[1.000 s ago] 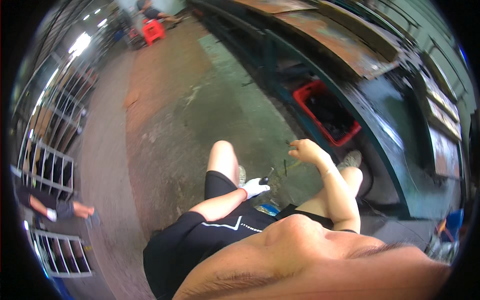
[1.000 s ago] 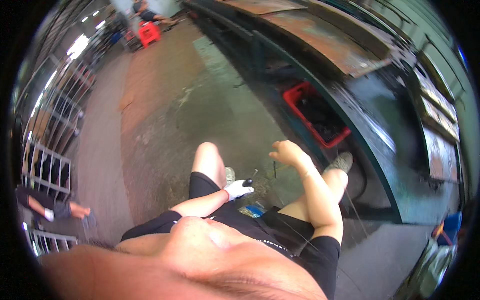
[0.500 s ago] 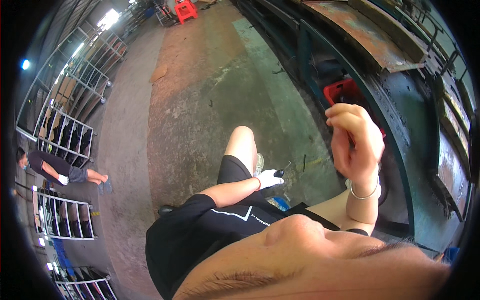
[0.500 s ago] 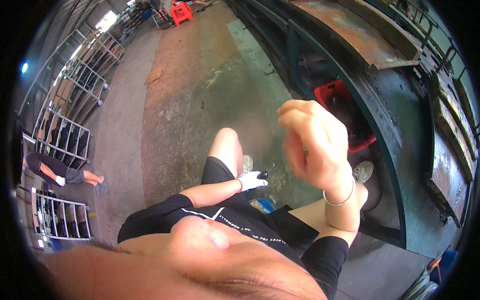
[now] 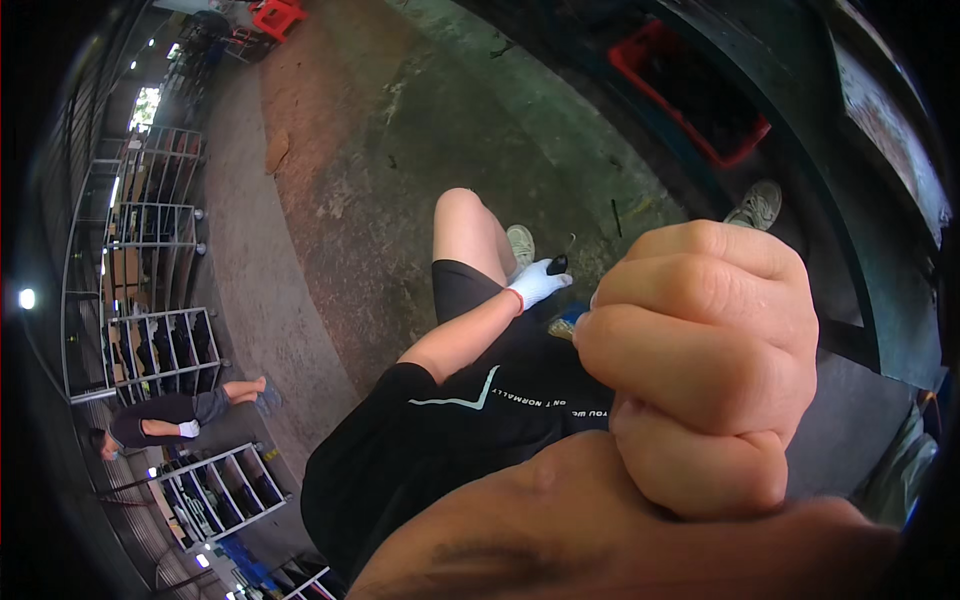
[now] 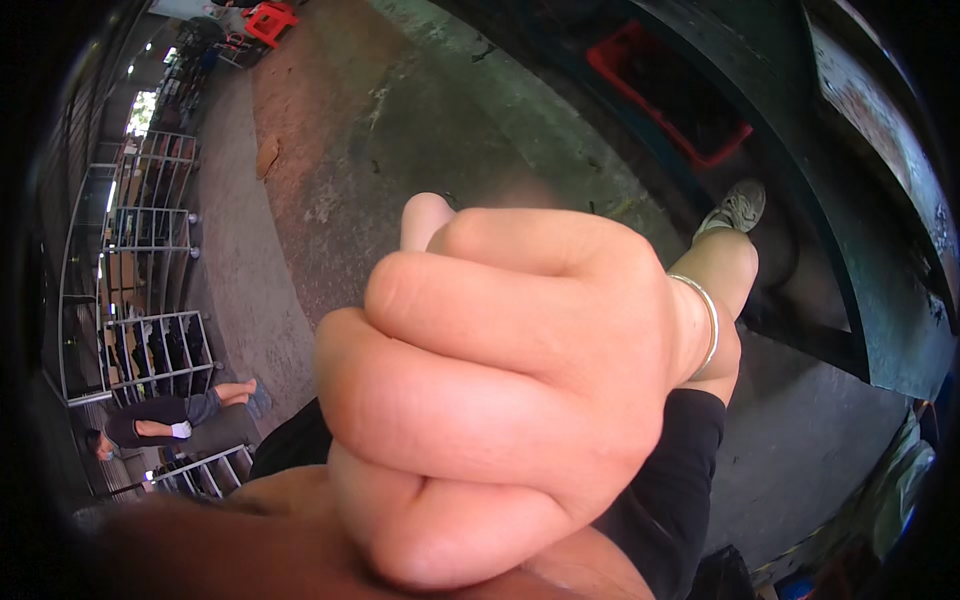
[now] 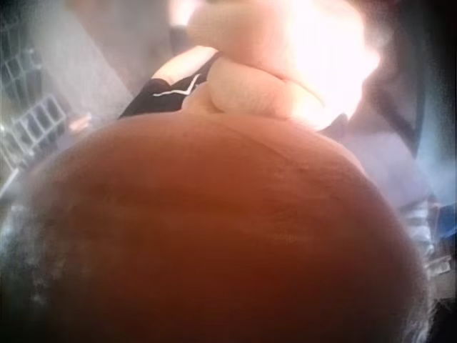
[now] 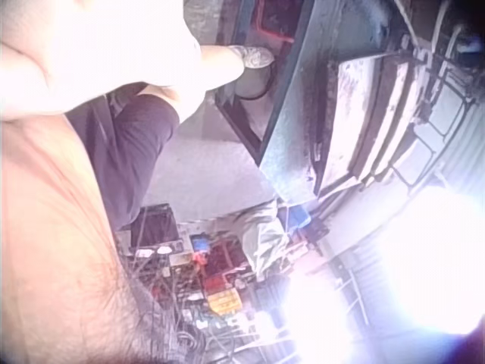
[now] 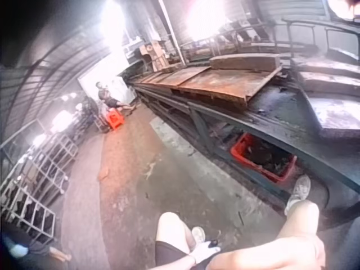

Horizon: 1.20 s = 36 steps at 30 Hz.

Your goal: The person walks to a workstation and sits down holding a hand tool. They take a shoe sole from a bin, work on it with the tool, and place it onto the machine table.

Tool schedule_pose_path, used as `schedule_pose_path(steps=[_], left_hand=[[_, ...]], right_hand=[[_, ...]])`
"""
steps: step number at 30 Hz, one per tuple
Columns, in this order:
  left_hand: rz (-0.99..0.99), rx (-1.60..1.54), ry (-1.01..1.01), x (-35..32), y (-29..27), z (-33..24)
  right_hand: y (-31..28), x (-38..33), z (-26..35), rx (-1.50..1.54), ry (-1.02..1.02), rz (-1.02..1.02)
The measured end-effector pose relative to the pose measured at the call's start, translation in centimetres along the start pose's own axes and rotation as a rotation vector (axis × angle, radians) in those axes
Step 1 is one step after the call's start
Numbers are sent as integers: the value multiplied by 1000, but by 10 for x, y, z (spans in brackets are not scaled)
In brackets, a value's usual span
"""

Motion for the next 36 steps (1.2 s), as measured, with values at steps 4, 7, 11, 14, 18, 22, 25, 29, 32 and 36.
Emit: schedule_pose_path(steps=[4,7,11,14,18,22,25,29,32,36], left_hand=[[-19,-6,17,-6,0,3],[-50,13,23,-10,-3,-1],[25,34,-30,-9,-2,0],[-39,71,-16,-10,-8,-4],[-54,70,-20,-12,-8,-4],[-22,63,-18,-10,-4,1],[-54,66,-5,-12,-6,0],[-16,119,-5,-13,-2,-8],[-40,72,0,-8,-7,3],[-108,70,50,-9,-11,-1]], right_hand=[[10,-5,4,-5,-16,12],[6,-6,8,-71,-24,-61],[9,-4,9,-152,10,-11],[9,-5,8,-188,15,3],[9,-6,10,-290,50,2],[10,-9,11,-340,29,17],[5,-9,13,-402,-121,3],[11,-7,3,-321,-186,73],[2,-9,8,-131,-100,-59],[10,0,8,-201,93,87]])
Point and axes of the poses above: each hand's wrist, its own x-axis towards the middle knuckle, its own y-axis out of the palm, z = x × y, the point moved 10 cm from there along x, towards the middle knuckle, and after that the axes turned 1 degree about z, right-handed, at the moved point
